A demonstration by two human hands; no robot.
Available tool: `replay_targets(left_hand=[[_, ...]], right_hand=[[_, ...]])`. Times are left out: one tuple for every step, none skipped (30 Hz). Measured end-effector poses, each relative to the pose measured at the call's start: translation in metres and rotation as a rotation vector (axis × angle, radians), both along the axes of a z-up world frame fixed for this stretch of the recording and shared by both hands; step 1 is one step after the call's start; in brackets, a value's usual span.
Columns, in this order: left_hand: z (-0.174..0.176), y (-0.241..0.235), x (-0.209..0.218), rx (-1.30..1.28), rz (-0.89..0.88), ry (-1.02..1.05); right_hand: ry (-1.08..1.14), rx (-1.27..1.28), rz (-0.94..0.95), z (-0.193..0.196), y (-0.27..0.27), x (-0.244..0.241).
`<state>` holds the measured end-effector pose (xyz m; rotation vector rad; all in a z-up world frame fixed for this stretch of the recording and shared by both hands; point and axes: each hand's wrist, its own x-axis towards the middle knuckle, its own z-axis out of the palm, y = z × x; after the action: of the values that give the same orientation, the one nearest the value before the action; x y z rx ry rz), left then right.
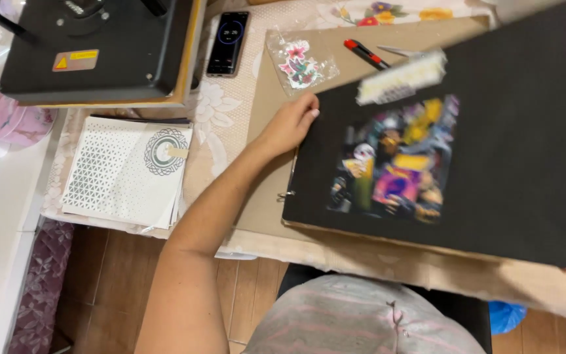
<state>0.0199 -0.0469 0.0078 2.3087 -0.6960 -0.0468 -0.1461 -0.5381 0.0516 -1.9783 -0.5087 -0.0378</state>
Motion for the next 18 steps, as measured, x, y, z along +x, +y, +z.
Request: replay_targets(left_hand=[[-0.005, -0.001, 0.003, -0.053, 0.054, 0.007], [-0.003, -0.002, -0.009, -0.054, 0.039, 0.009], [0.002, -0.001, -0.017, -0.195, 0.073, 0.063], [0.007, 0.002, -0.025, -0.336, 0.106, 0.119], [0.011, 0.015, -0.039, -0.334, 0.098, 0.113], [0.017, 0.019, -0.05, -0.406, 0.158, 0.091], [0.022, 0.017, -0.062, -0.477, 0.225, 0.073], [0.025, 0.024, -0.076, -0.548, 0.291, 0.055], [0.029, 0.032, -0.093, -0.623, 0.365, 0.041], [0.036, 0.042, -0.108, -0.697, 0.44, 0.026], [0.041, 0.05, -0.122, -0.771, 0.513, 0.008], [0.048, 0.06, -0.136, -0.844, 0.585, -0.012], [0.054, 0.07, -0.15, -0.919, 0.662, -0.035], [0.061, 0.079, -0.164, -0.993, 0.739, -0.059], [0.067, 0.088, -0.178, -1.07, 0.816, -0.084], [0.074, 0.096, -0.193, -1.146, 0.893, -0.111], [0.078, 0.102, -0.208, -1.22, 0.967, -0.132], [0.085, 0.107, -0.223, -1.293, 1.042, -0.155]], right_hand=[[0.032, 0.068, 0.07, 0.042, 0.036, -0.001], [0.063, 0.137, 0.139, 0.073, 0.074, 0.01], [0.082, 0.21, 0.217, 0.106, 0.123, 0.015], [0.1, 0.281, 0.296, 0.142, 0.178, 0.008], [0.092, 0.283, 0.291, 0.16, 0.206, 0.007], [-0.015, 0.201, 0.448, 0.177, 0.235, 0.006], [-0.116, 0.118, 0.608, 0.193, 0.264, 0.005], [-0.119, 0.121, 0.607, 0.179, 0.28, 0.002], [-0.181, 0.08, 0.689, 0.165, 0.296, -0.001], [-0.243, 0.038, 0.771, 0.15, 0.314, -0.004], [-0.242, 0.039, 0.775, 0.125, 0.315, -0.003], [-0.287, -0.114, 0.768, 0.101, 0.316, -0.002], [-0.333, -0.268, 0.762, 0.076, 0.318, 0.0], [-0.334, -0.268, 0.771, 0.053, 0.31, 0.012], [-0.436, -0.374, 0.591, 0.031, 0.303, 0.025], [-0.535, -0.475, 0.407, 0.009, 0.295, 0.037], [-0.532, -0.476, 0.412, 0.001, 0.29, 0.056], [-0.396, -0.517, 0.374, -0.007, 0.285, 0.074]])
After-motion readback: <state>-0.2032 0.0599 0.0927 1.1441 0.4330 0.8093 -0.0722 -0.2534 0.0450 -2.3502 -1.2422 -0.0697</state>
